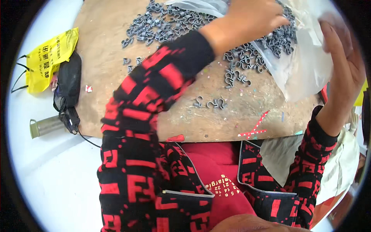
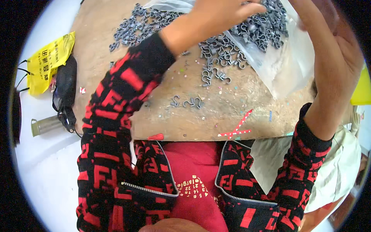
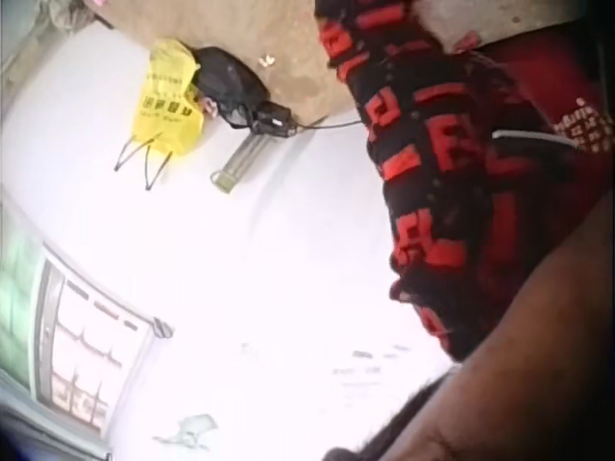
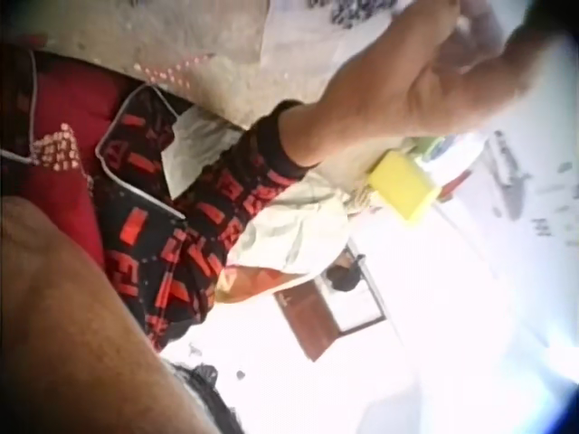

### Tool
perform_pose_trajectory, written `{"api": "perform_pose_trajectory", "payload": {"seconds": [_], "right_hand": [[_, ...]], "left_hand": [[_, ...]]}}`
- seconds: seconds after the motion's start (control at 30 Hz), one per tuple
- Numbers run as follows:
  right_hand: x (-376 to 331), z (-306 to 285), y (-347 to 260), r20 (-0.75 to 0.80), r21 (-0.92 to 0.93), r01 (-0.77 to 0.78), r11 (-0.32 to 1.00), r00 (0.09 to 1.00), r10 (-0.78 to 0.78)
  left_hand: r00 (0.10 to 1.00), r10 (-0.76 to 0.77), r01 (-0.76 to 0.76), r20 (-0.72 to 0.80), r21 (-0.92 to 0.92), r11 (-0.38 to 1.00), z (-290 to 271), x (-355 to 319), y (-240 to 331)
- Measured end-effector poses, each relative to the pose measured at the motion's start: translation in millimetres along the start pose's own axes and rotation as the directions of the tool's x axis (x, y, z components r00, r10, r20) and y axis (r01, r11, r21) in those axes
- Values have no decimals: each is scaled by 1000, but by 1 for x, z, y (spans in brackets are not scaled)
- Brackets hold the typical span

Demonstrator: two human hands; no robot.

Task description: Sorting small metal parts on a workbench and placing them into plastic bags.

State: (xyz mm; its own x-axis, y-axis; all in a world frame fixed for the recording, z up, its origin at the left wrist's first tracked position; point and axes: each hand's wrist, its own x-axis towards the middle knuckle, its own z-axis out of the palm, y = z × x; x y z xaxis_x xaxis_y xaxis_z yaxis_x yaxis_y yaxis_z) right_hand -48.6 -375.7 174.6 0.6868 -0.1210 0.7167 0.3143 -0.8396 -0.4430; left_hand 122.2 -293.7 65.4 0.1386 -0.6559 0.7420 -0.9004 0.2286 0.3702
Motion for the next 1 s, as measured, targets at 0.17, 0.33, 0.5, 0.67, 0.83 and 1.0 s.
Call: {"api": "perform_pose_trajectory", "payload": {"seconds": [0.17, 0.33, 0.5, 0.67, 0.83, 1.0], "right_hand": [[-4, -4, 6, 32, -49, -52, 997, 998, 54], [3, -4, 14, 55, -31, 21, 999, 998, -19], [20, -8, 33, 107, 124, 137, 983, 983, -150], [12, -10, 32, 127, 141, 28, 990, 991, -46], [-2, -10, 10, 64, 8, -54, 999, 997, 53], [-12, 3, -25, -137, -80, -230, 970, 966, 218]], "left_hand": [[944, -277, 320, -179, 304, 897, -96, -87, -70], [853, -492, 522, -177, 325, 789, -145, -128, -151], [764, -631, 554, 134, 363, 749, -106, -105, -182], [879, -226, 321, 420, -171, 931, -82, -73, -149], [817, -260, 175, 515, 208, 962, -81, -83, -89], [916, -61, -43, 395, 248, 968, -69, -124, -56]]}}
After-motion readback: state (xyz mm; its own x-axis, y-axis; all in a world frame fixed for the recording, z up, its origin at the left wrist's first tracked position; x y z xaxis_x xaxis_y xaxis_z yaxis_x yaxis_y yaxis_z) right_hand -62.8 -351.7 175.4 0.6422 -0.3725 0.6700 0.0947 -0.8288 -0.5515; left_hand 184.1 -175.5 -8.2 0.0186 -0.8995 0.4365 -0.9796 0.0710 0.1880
